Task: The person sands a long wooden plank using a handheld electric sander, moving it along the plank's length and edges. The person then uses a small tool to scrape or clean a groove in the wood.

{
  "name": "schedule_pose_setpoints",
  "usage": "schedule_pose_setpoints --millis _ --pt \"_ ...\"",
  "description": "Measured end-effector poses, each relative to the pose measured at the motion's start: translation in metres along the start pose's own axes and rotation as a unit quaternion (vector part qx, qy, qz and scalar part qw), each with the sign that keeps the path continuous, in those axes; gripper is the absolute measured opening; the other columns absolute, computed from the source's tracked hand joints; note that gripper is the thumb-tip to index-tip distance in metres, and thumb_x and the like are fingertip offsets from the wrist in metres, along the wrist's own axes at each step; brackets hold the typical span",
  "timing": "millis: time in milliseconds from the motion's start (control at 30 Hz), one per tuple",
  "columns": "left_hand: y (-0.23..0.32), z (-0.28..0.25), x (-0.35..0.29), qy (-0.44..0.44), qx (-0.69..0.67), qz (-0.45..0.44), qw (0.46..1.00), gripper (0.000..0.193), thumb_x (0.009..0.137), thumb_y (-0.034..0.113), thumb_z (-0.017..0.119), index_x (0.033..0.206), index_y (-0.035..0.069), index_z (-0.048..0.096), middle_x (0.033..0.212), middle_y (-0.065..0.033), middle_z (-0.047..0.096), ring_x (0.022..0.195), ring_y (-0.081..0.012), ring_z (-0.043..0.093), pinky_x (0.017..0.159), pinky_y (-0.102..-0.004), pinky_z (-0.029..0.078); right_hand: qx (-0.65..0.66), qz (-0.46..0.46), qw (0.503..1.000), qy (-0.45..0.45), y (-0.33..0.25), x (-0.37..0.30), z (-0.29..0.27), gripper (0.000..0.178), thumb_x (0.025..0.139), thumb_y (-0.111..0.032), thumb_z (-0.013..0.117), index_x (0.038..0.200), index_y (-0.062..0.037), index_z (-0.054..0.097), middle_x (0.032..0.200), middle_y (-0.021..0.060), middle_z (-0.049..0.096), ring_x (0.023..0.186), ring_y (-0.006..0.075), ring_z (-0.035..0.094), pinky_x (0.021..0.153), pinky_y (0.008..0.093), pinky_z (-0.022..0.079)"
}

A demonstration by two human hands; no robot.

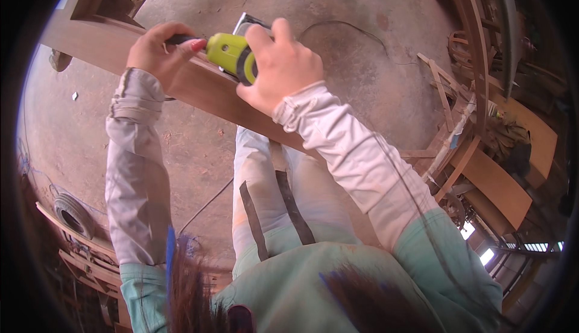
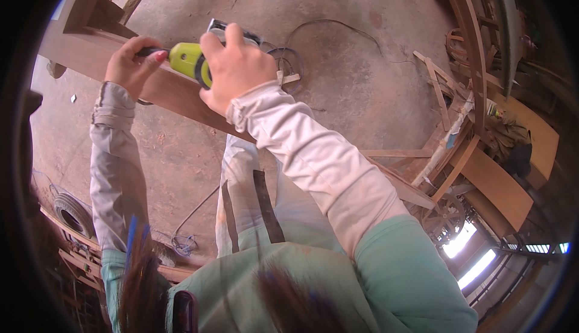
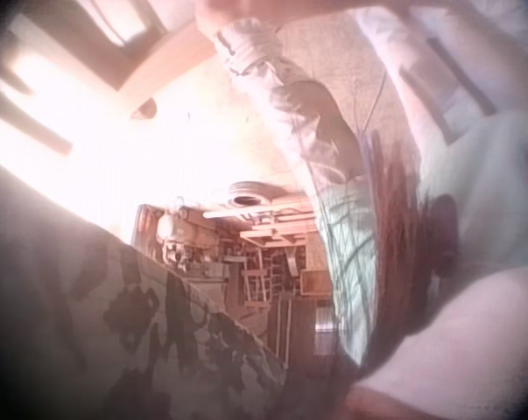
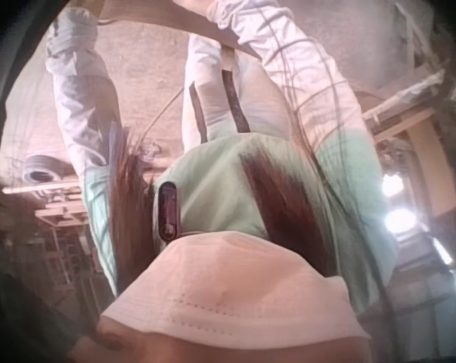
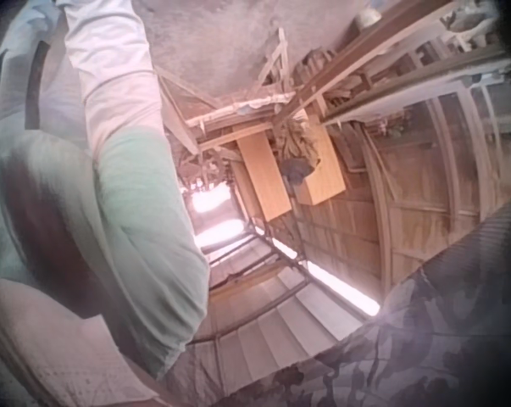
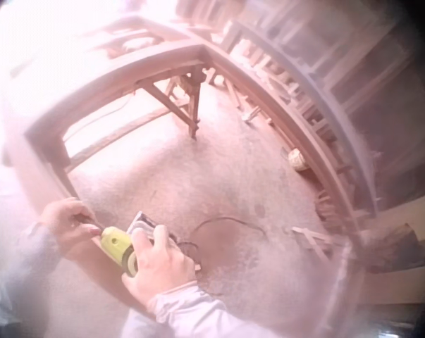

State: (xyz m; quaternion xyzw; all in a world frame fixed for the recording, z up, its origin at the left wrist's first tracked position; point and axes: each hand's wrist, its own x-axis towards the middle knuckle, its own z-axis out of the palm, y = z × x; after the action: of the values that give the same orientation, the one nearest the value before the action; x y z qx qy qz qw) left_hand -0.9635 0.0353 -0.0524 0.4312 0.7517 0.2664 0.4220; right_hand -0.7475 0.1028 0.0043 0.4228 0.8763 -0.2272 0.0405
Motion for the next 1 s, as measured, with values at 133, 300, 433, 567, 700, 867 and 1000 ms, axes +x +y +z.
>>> schedule_pose_setpoints --millis 133,300,433,567,700,867,1000 --pt "0.012 -0.004 0.0 -0.021 0.016 -0.001 1.0 0.02 0.088 0.014 0.073 0.103 0.002 0.066 0.092 -0.0033 0.067 0.085 -0.0088 0.06 0.077 -0.0235 0.049 -0.001 0.006 1.0 -0.008 -0.003 0.003 0.0 0.057 0.063 -0.027 0.084 0.108 -0.013 0.052 0.106 0.0147 0.051 0.084 0.035 0.068 0.069 0.0449 0.058" --pt "0.035 0.04 -0.004 -0.023 0.02 0.028 0.999 0.029 0.078 0.023 0.081 0.097 0.004 0.069 0.088 -0.005 0.065 0.077 -0.0117 0.058 0.074 -0.0269 0.05 -0.008 0.071 0.997 -0.02 0.025 -0.03 -0.001 0.057 0.062 -0.025 0.08 0.108 -0.0132 0.05 0.104 0.0137 0.05 0.082 0.0376 0.066 0.069 0.0469 0.055" --pt "0.034 0.038 -0.005 -0.013 0.024 0.039 0.999 0.034 0.079 0.034 0.08 0.098 0.007 0.072 0.089 -0.0096 0.069 0.078 -0.0179 0.065 0.075 -0.0316 0.053 -0.015 0.071 0.997 -0.023 0.024 -0.029 -0.003 0.058 0.063 -0.026 0.081 0.109 -0.0127 0.049 0.105 0.0139 0.049 0.083 0.0361 0.066 0.069 0.047 0.055" --pt "0.017 0.006 0.004 -0.015 0.012 0.02 1.0 0.024 0.087 0.022 0.075 0.1 0.003 0.068 0.086 0.0 0.064 0.078 -0.0069 0.054 0.073 -0.0227 0.046 0.004 0.042 0.999 -0.015 0.002 -0.003 0.001 0.059 0.064 -0.027 0.083 0.11 -0.012 0.05 0.106 0.0145 0.05 0.085 0.035 0.068 0.07 0.0449 0.057" --pt "0.0 -0.015 0.022 -0.04 -0.011 0.041 0.998 0.02 0.092 0.019 0.07 0.102 0.002 0.066 0.086 -0.0001 0.064 0.08 -0.0067 0.055 0.074 -0.0211 0.046 0.006 0.038 0.999 -0.018 -0.008 0.013 -0.005 0.058 0.065 -0.027 0.083 0.11 -0.0114 0.051 0.106 0.0148 0.051 0.086 0.0356 0.068 0.072 0.0446 0.058" --pt "0.018 0.011 0.008 -0.063 0.014 0.002 0.998 0.024 0.087 0.019 0.075 0.1 0.001 0.066 0.085 -0.0016 0.065 0.079 -0.007 0.058 0.072 -0.0222 0.048 0.007 0.062 0.998 -0.032 0.005 -0.009 -0.005 0.058 0.063 -0.026 0.083 0.109 -0.0111 0.051 0.106 0.0155 0.051 0.085 0.0362 0.068 0.071 0.0464 0.057" --pt "0.048 0.055 -0.004 -0.117 -0.021 -0.034 0.992 0.028 0.082 0.019 0.08 0.098 0.0 0.067 0.084 -0.0025 0.067 0.076 -0.008 0.061 0.068 -0.0247 0.051 -0.006 0.099 0.995 -0.028 0.04 -0.048 -0.006 0.057 0.061 -0.025 0.079 0.109 -0.015 0.049 0.102 0.0125 0.049 0.079 0.0386 0.065 0.068 0.0485 0.054"
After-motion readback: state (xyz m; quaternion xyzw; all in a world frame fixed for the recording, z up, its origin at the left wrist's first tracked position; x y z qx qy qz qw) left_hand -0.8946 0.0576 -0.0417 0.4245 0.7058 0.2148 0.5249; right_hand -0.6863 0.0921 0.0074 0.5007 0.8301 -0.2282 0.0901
